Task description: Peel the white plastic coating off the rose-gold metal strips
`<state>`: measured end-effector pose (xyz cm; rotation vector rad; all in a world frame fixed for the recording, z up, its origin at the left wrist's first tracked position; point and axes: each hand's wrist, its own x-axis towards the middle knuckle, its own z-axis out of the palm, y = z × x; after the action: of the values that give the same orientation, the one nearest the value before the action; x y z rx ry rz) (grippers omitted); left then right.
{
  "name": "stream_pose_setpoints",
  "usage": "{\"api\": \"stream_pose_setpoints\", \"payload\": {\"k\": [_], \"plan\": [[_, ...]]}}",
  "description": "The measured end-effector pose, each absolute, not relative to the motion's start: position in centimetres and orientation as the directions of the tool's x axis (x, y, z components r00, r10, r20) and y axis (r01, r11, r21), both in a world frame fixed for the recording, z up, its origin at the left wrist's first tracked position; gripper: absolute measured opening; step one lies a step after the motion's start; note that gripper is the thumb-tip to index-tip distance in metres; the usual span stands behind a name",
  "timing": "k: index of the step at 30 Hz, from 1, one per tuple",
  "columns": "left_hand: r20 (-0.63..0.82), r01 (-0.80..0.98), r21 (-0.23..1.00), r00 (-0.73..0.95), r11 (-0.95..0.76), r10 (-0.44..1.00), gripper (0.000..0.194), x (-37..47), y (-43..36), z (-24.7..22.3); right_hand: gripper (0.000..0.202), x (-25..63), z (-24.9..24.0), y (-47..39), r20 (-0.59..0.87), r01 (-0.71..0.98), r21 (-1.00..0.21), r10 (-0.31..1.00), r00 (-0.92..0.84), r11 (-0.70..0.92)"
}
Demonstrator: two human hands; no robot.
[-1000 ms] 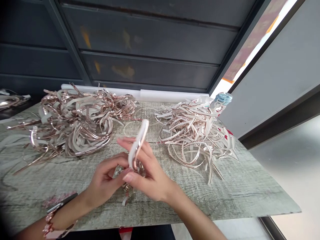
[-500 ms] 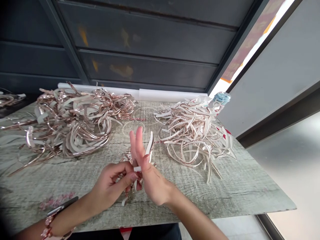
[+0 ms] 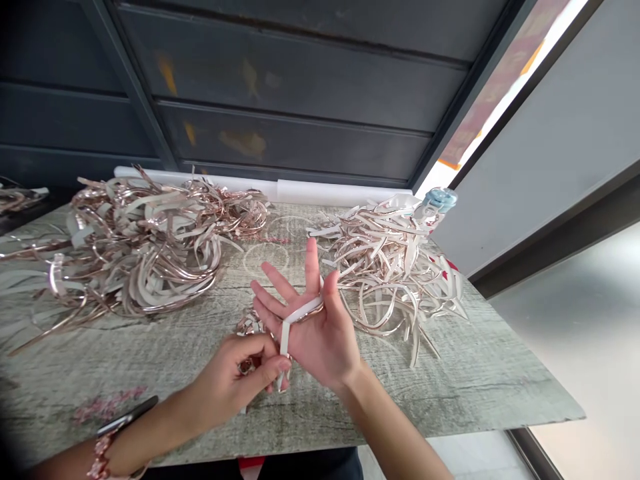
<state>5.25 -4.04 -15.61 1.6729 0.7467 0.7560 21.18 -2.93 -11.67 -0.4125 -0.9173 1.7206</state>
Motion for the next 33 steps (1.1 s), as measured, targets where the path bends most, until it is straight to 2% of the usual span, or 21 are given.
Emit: {"api": "stream_pose_setpoints", "payload": {"k": [4, 7, 10, 12, 14, 16, 18, 20, 22, 25, 27, 29, 33], "plan": [[0.147, 0.147, 0.946, 0.598, -0.288, 0.788, 0.033, 5.3, -4.0, -15.7, 0.065, 22.0, -11.2, -2.4, 0.165, -0.661, -0.744, 0.933, -0.320, -0.095], [0.327, 0.115, 0.873, 0.585, -0.475, 0.742, 0.028, 4.7, -4.1, -16.1, 0.064, 22.4, -10.9, -2.1, 0.189, -0.659, -0.751, 0.945, -0.266, -0.035], [0.592, -0.039, 0.770, 0.415, -0.637, 0.691, 0.027, 3.7, -3.9, -16.6, 0.059, 22.3, -10.8, -2.0, 0.261, -0.673, -0.738, 0.941, -0.217, 0.050], [0.644, -0.056, 0.754, 0.263, -0.655, 0.718, 0.033, 3.3, -3.6, -16.5, 0.057, 22.0, -10.9, -2.3, 0.302, -0.671, -0.737, 0.928, -0.219, 0.082], [0.596, 0.050, 0.781, 0.238, -0.623, 0.767, 0.029, 3.3, -3.2, -16.0, 0.056, 21.7, -11.2, -2.7, 0.331, -0.638, -0.766, 0.898, -0.291, 0.076], [0.492, 0.195, 0.800, 0.327, -0.567, 0.807, 0.023, 3.6, -2.8, -15.3, 0.057, 21.5, -11.6, -3.3, 0.336, -0.547, -0.834, 0.851, -0.403, 0.070], [0.346, 0.237, 0.845, 0.440, -0.479, 0.829, 0.027, 4.0, -2.6, -14.9, 0.060, 21.5, -12.1, -3.8, 0.313, -0.408, -0.907, 0.812, -0.493, 0.102], [0.235, 0.158, 0.915, 0.538, -0.370, 0.809, 0.031, 4.1, -2.6, -14.8, 0.073, 21.7, -12.5, -4.0, 0.278, -0.289, -0.948, 0.785, -0.554, 0.132], [0.193, 0.047, 0.960, 0.600, -0.275, 0.777, 0.032, 4.0, -2.7, -14.9, 0.087, 21.9, -12.8, -4.1, 0.237, -0.202, -0.969, 0.765, -0.599, 0.143], [0.221, -0.038, 0.966, 0.627, -0.255, 0.747, 0.033, 3.8, -3.0, -15.0, 0.078, 21.7, -13.0, -4.0, 0.150, -0.100, -0.989, 0.781, -0.606, 0.112], [0.245, -0.067, 0.963, 0.630, -0.263, 0.737, 0.035, 3.9, -3.2, -15.1, 0.069, 21.2, -13.1, -4.1, 0.120, -0.108, -0.992, 0.821, -0.558, 0.072], [0.273, -0.073, 0.953, 0.629, -0.294, 0.728, 0.035, 4.1, -3.3, -15.2, 0.073, 20.6, -13.0, -4.1, 0.123, -0.192, -0.981, 0.865, -0.486, 0.031], [0.399, 0.014, 0.844, 0.650, -0.536, 0.646, 0.034, 4.7, -3.4, -15.5, 0.079, 19.9, -12.6, -3.8, 0.171, -0.439, -0.898, 0.902, -0.396, -0.022]]}}
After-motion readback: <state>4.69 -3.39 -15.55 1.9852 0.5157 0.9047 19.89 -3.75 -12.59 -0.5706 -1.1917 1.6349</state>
